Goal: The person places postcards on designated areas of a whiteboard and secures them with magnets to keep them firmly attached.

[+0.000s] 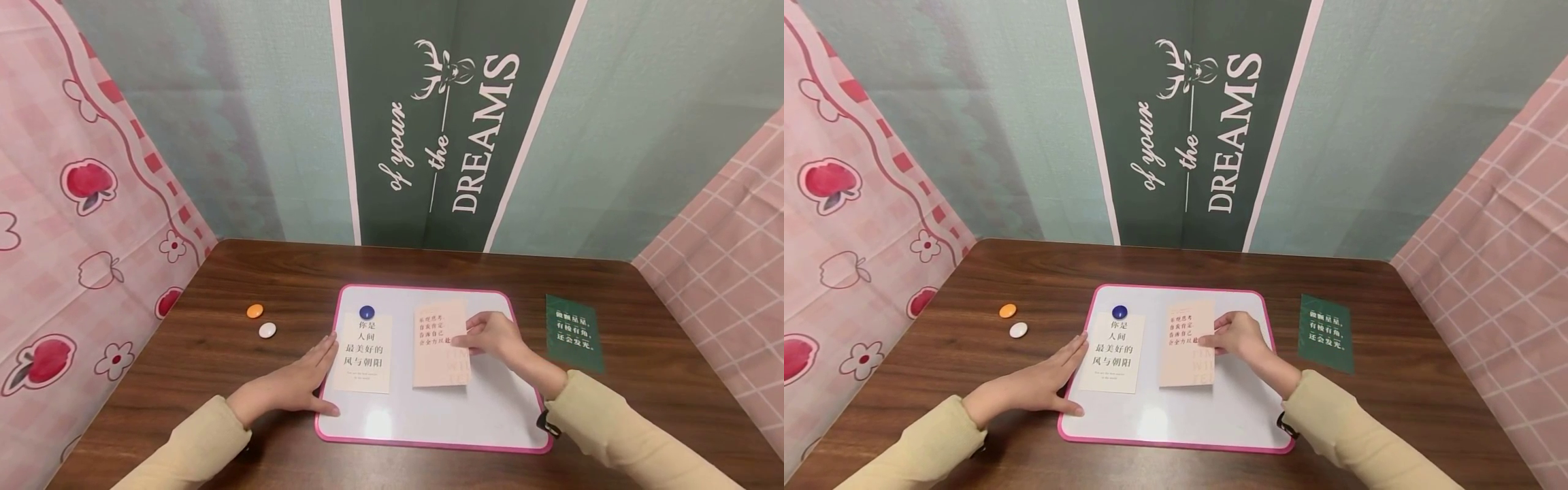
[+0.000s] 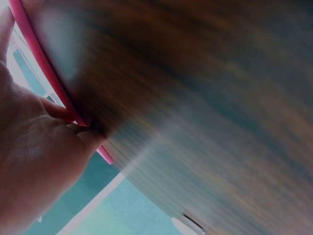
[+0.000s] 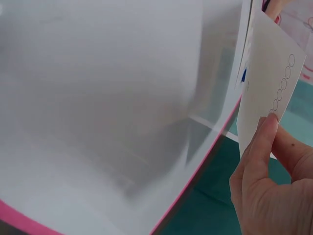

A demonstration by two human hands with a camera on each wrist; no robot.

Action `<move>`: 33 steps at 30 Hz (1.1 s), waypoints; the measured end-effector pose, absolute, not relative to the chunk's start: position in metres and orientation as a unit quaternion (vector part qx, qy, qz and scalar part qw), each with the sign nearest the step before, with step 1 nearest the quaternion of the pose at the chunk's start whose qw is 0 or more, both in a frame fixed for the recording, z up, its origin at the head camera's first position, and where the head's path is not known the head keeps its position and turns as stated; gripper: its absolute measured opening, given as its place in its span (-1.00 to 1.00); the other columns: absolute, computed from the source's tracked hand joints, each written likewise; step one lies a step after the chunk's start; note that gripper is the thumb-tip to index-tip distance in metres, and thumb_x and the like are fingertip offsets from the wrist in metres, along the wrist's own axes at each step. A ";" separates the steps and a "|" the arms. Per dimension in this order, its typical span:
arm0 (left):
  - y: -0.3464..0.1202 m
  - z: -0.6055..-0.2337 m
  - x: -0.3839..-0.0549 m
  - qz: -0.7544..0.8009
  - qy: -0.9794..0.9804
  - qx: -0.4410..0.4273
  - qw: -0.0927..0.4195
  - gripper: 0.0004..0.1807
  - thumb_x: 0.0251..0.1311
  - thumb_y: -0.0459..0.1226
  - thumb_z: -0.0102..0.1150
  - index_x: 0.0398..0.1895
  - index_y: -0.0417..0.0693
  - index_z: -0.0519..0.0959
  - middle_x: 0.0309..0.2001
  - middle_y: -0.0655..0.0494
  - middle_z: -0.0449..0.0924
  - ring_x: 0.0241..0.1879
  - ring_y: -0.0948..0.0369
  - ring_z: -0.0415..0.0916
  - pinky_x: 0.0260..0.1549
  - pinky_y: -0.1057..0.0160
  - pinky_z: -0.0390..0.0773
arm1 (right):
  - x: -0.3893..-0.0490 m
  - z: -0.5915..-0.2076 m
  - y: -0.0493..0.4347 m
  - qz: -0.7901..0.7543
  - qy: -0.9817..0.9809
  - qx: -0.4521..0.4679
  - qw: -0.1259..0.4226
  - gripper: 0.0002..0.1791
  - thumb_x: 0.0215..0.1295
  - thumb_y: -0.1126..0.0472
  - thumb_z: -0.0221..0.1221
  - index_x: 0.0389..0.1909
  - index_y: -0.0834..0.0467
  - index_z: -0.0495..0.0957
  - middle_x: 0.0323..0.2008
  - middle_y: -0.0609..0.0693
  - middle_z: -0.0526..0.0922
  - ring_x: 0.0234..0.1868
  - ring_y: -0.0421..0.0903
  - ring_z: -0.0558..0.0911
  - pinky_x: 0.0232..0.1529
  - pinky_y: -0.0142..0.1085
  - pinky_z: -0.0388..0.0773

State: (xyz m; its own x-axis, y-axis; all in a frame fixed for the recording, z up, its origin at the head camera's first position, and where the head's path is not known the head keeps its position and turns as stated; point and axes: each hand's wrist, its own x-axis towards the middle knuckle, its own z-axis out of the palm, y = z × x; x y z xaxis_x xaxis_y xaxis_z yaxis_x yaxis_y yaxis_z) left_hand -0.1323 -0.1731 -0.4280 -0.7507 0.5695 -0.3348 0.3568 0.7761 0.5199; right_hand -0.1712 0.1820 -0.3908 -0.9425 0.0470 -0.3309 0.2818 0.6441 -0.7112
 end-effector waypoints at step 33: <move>-0.173 -0.427 -0.133 0.224 0.908 0.256 0.245 0.27 0.07 0.12 0.45 0.56 -0.45 -0.07 0.63 -0.33 -0.28 0.62 -0.24 -0.21 0.51 -0.27 0.06 | -0.171 -0.418 0.164 -0.348 0.921 0.083 0.155 -0.58 0.07 0.24 0.50 -0.19 0.38 0.53 -0.54 0.06 0.57 -0.69 -0.23 0.51 -0.60 -0.49 0.40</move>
